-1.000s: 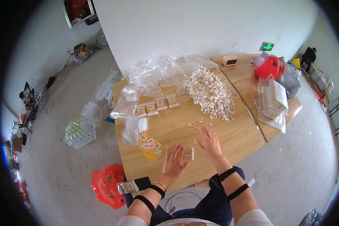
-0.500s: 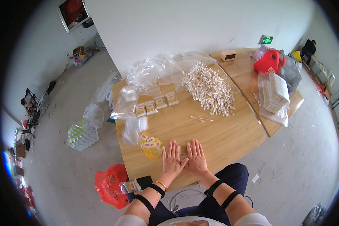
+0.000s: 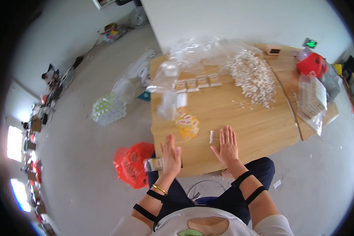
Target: Packaging cotton swabs into small plastic bags.
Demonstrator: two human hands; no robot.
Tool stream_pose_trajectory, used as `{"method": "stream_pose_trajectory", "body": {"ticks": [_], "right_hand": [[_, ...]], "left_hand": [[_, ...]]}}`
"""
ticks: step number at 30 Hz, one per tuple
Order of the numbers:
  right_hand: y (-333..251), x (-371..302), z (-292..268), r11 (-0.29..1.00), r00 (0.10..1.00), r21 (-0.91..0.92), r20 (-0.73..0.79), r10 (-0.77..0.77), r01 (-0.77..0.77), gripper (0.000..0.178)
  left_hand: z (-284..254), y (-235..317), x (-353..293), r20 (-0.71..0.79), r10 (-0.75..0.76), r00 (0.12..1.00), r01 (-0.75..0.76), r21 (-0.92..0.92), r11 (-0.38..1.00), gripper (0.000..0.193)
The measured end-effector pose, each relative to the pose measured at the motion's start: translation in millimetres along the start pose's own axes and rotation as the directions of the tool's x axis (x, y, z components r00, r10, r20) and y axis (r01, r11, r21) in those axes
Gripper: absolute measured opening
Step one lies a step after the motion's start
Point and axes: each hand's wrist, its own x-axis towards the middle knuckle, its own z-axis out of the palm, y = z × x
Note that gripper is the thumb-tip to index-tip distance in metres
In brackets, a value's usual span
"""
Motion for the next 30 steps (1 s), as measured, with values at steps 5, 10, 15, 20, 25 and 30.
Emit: {"method": "stream_pose_trajectory", "body": {"ticks": [5, 10, 15, 20, 25, 30], "right_hand": [[-83, -22, 13, 0.982, 0.98, 0.02, 0.069, -0.189, 0.188, 0.085], [-141, -38, 30, 0.954, 0.951, 0.029, 0.076, -0.298, 0.297, 0.079], [-165, -40, 31, 0.941, 0.943, 0.116, 0.07, -0.326, 0.317, 0.072], [-175, -40, 27, 0.933, 0.94, 0.15, 0.048, -0.338, 0.328, 0.07], [-185, -39, 31, 0.938, 0.939, 0.106, 0.058, -0.339, 0.331, 0.073], [-223, -39, 35, 0.938, 0.936, 0.195, 0.15, -0.318, 0.287, 0.089]], "left_hand": [[-47, -128, -70, -0.315, -0.278, 0.907, 0.332, 0.134, 0.934, 0.059], [-41, -141, -74, -0.231, -0.584, 0.778, 0.531, -0.254, 0.808, 0.053], [-16, -136, -52, -0.168, -0.69, 0.704, 0.667, -0.178, 0.724, 0.057], [0, -154, -52, -0.023, -0.81, 0.586, 0.684, -0.522, 0.509, 0.059], [0, -151, -51, 0.154, -0.824, 0.545, 0.626, -0.728, 0.278, 0.057], [1, -147, -51, -0.029, -0.778, 0.628, 0.586, -0.64, 0.497, 0.065]]}}
